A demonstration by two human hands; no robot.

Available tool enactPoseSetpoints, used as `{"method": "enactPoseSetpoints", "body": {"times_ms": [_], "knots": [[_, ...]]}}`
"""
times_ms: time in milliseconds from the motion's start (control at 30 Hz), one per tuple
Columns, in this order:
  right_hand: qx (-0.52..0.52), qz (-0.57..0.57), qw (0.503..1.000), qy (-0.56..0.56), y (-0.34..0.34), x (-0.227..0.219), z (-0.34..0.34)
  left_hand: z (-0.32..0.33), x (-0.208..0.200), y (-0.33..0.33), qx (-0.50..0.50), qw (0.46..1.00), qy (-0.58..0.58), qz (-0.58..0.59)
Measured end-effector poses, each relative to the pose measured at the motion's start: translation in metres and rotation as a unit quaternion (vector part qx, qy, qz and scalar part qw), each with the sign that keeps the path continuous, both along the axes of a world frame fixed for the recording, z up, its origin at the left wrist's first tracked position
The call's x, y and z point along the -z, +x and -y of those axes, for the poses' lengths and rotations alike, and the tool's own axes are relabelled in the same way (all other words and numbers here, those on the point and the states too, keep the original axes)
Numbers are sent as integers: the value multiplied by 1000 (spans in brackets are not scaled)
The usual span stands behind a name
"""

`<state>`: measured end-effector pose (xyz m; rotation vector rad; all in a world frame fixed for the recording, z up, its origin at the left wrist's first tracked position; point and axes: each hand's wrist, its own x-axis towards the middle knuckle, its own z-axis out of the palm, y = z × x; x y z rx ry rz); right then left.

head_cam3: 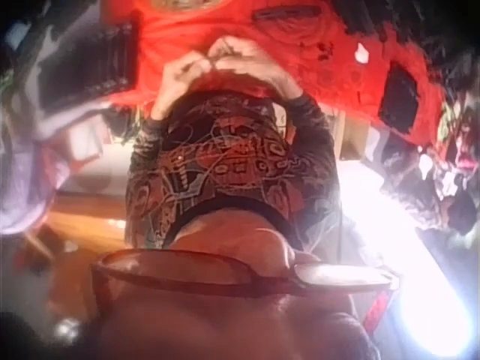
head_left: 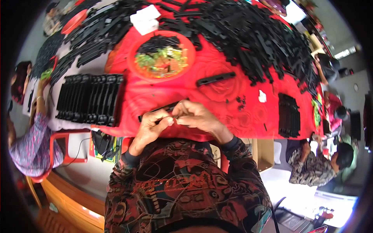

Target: The person assembles toy gun parts by picking up small components and inserting them into plastic frames by hand, then placing each assembled frame into a rack.

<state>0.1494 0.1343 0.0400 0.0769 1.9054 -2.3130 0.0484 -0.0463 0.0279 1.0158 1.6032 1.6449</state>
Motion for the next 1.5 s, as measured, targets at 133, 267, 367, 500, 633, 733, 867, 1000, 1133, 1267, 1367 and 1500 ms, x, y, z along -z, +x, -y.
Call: {"method": "enactPoseSetpoints", "body": {"times_ms": [133,267,367,500,633,733,867,1000,1133,1267,1367,1500], "knots": [[131,-91,951,265,26,21,6,-15,20,13,3,1000,-24,-13],[227,-149,800,534,41,40,1,-27,27,30,31,999,-23,24],[348,-110,720,590,46,65,-38,-23,19,41,80,996,-15,24],[360,40,779,512,55,68,-70,-27,17,40,74,991,-27,105],[363,86,798,474,35,70,-72,-26,29,38,39,977,20,211],[327,-50,788,520,29,80,-78,-25,26,37,16,977,4,211],[427,-121,727,523,25,65,-69,-30,29,35,-14,985,5,174],[281,17,954,103,32,4,-22,-39,32,36,-42,999,14,-9],[200,-17,964,175,33,21,-8,-39,20,34,-87,962,27,-256],[178,-20,968,175,27,23,-9,-35,22,31,-104,909,25,-402],[181,-15,968,172,26,23,-5,-33,20,29,-102,919,40,-379],[214,-12,966,142,25,25,-5,-30,20,31,-88,978,9,-190]]}}
